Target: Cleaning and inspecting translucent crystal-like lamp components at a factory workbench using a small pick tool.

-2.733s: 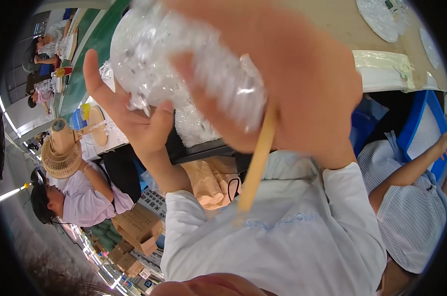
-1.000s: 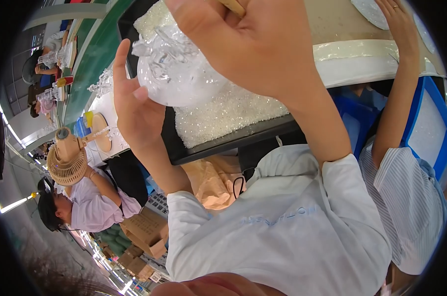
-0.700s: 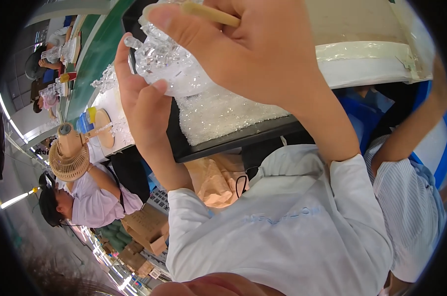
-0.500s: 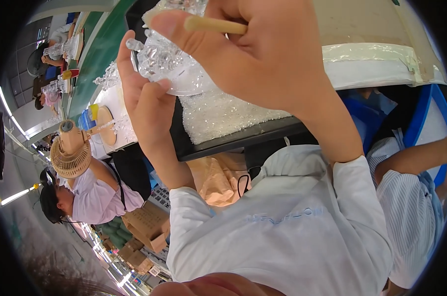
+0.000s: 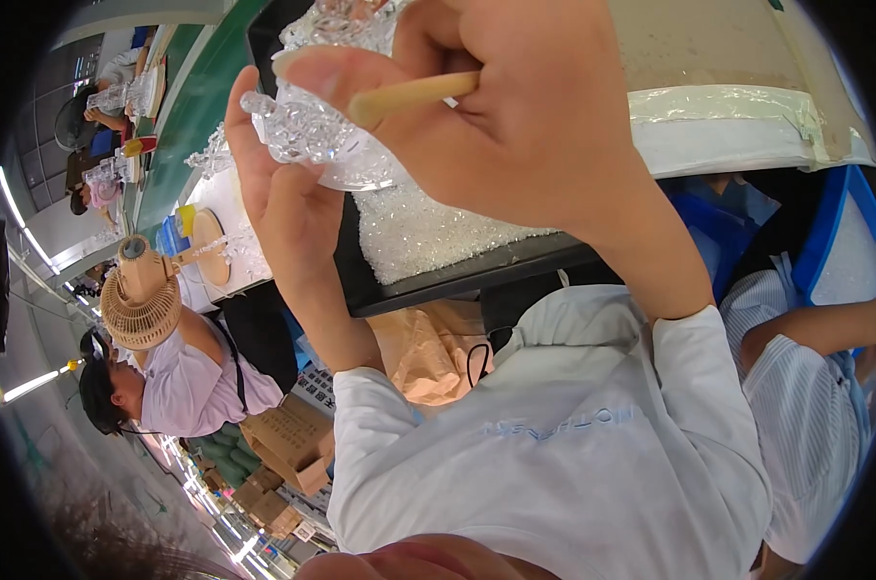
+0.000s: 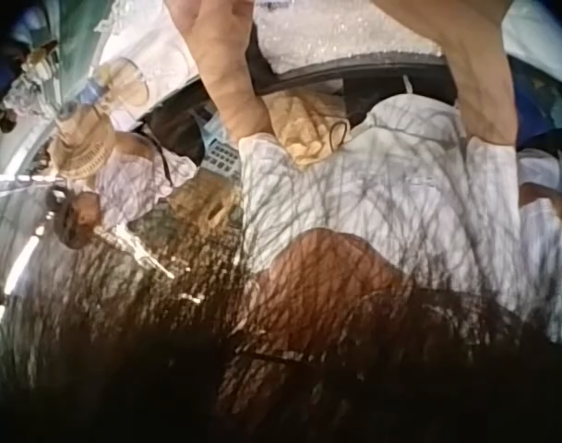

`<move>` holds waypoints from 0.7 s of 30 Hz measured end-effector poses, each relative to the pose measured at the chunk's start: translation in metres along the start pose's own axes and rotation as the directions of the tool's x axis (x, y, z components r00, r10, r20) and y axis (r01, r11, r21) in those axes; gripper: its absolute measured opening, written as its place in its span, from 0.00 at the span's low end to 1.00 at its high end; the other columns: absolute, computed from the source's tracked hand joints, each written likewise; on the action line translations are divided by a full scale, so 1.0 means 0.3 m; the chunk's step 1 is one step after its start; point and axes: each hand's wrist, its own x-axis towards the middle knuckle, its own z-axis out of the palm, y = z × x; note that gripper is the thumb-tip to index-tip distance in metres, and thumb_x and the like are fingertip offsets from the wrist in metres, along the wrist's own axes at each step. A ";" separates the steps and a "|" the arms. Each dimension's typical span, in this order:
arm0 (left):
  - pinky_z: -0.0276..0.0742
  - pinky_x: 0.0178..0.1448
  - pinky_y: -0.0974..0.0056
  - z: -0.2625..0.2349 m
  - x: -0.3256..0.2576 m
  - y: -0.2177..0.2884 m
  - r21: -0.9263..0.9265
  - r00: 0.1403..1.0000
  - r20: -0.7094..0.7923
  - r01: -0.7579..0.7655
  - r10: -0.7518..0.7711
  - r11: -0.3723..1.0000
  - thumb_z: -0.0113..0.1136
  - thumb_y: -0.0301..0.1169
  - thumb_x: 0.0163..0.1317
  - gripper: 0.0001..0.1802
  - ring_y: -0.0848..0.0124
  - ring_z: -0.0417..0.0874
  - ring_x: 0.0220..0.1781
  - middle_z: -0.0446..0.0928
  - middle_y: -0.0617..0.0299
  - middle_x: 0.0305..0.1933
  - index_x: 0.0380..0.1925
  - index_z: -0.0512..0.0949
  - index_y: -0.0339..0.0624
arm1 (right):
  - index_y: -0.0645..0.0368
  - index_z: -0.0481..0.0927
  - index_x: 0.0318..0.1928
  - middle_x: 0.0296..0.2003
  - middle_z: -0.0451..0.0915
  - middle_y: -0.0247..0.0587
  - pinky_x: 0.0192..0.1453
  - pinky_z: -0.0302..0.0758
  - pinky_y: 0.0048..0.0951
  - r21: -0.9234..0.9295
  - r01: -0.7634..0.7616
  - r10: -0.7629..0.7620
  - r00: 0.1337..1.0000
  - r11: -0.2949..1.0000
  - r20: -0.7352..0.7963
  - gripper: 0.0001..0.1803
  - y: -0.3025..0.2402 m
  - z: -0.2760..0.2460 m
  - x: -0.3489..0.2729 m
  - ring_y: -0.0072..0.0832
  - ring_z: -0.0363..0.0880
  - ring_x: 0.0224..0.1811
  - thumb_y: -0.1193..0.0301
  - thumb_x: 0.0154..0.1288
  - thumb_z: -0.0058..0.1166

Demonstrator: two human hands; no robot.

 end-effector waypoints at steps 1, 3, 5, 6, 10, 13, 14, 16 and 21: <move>0.69 0.61 0.65 0.001 -0.001 0.001 -0.013 1.000 0.003 0.004 -0.004 1.000 0.43 0.14 0.48 0.49 0.65 0.73 0.61 0.68 0.44 0.63 0.73 0.41 0.45 | 0.65 0.73 0.42 0.12 0.69 0.24 0.17 0.47 0.14 -0.001 -0.003 0.003 1.000 1.000 -0.005 0.16 0.001 0.000 0.000 0.06 0.54 0.12 0.69 0.62 0.65; 0.69 0.62 0.65 -0.010 0.001 -0.007 0.013 1.000 0.011 -0.009 0.009 1.000 0.43 0.14 0.48 0.49 0.64 0.73 0.62 0.68 0.44 0.63 0.73 0.41 0.45 | 0.64 0.73 0.42 0.12 0.69 0.24 0.17 0.48 0.14 -0.002 -0.003 0.003 1.000 1.000 -0.012 0.16 0.002 0.002 -0.001 0.06 0.54 0.12 0.69 0.62 0.65; 0.68 0.62 0.64 -0.013 0.002 -0.008 0.038 1.000 0.020 -0.022 0.021 0.999 0.44 0.14 0.48 0.49 0.64 0.73 0.62 0.68 0.44 0.63 0.73 0.41 0.45 | 0.64 0.73 0.42 0.12 0.69 0.25 0.17 0.48 0.14 -0.002 -0.004 0.004 1.000 1.000 -0.017 0.16 0.004 0.003 -0.002 0.06 0.54 0.12 0.69 0.62 0.65; 0.68 0.62 0.64 -0.010 0.002 -0.006 0.047 1.000 0.016 -0.014 0.013 0.999 0.44 0.14 0.47 0.50 0.64 0.73 0.62 0.68 0.45 0.62 0.73 0.41 0.45 | 0.64 0.73 0.42 0.12 0.69 0.25 0.17 0.48 0.14 -0.003 -0.004 0.004 1.000 1.000 -0.017 0.16 0.005 0.002 -0.002 0.06 0.54 0.12 0.69 0.62 0.65; 0.69 0.62 0.64 0.012 -0.006 0.007 0.170 1.000 -0.008 -0.009 0.011 0.985 0.46 0.14 0.44 0.52 0.63 0.73 0.62 0.69 0.45 0.62 0.73 0.40 0.45 | 0.64 0.73 0.42 0.12 0.69 0.25 0.17 0.48 0.14 0.011 -0.006 0.007 1.000 1.000 -0.025 0.16 0.005 0.006 -0.003 0.06 0.55 0.12 0.68 0.62 0.65; 0.69 0.61 0.65 -0.005 0.001 0.002 0.145 1.000 -0.002 0.007 -0.007 0.989 0.46 0.13 0.42 0.53 0.63 0.73 0.62 0.69 0.45 0.62 0.73 0.40 0.46 | 0.63 0.73 0.42 0.12 0.69 0.25 0.17 0.49 0.14 -0.004 -0.020 0.020 1.000 1.000 -0.025 0.16 -0.008 0.004 -0.001 0.06 0.56 0.12 0.68 0.62 0.66; 0.69 0.61 0.65 -0.008 0.002 0.004 0.144 1.000 0.000 0.007 -0.007 0.990 0.46 0.13 0.42 0.53 0.63 0.73 0.62 0.69 0.45 0.62 0.73 0.40 0.46 | 0.63 0.73 0.42 0.12 0.69 0.25 0.17 0.49 0.14 -0.013 -0.032 0.032 0.999 0.999 -0.016 0.17 -0.011 0.004 -0.001 0.06 0.56 0.12 0.68 0.61 0.67; 0.71 0.59 0.66 -0.011 0.004 0.008 0.096 1.000 -0.007 0.017 -0.016 0.995 0.46 0.13 0.42 0.54 0.63 0.74 0.61 0.69 0.45 0.62 0.72 0.40 0.46 | 0.62 0.73 0.42 0.12 0.69 0.26 0.17 0.49 0.15 0.031 -0.061 0.062 0.998 0.998 -0.002 0.17 -0.011 0.004 -0.001 0.07 0.56 0.12 0.68 0.61 0.67; 0.72 0.57 0.67 0.004 0.000 0.001 0.180 1.000 -0.003 -0.003 0.003 0.984 0.46 0.13 0.42 0.53 0.63 0.75 0.60 0.69 0.45 0.62 0.72 0.40 0.45 | 0.62 0.73 0.42 0.12 0.68 0.26 0.16 0.49 0.15 0.035 -0.042 0.041 0.999 0.999 0.012 0.17 -0.011 -0.003 0.001 0.08 0.56 0.12 0.68 0.60 0.68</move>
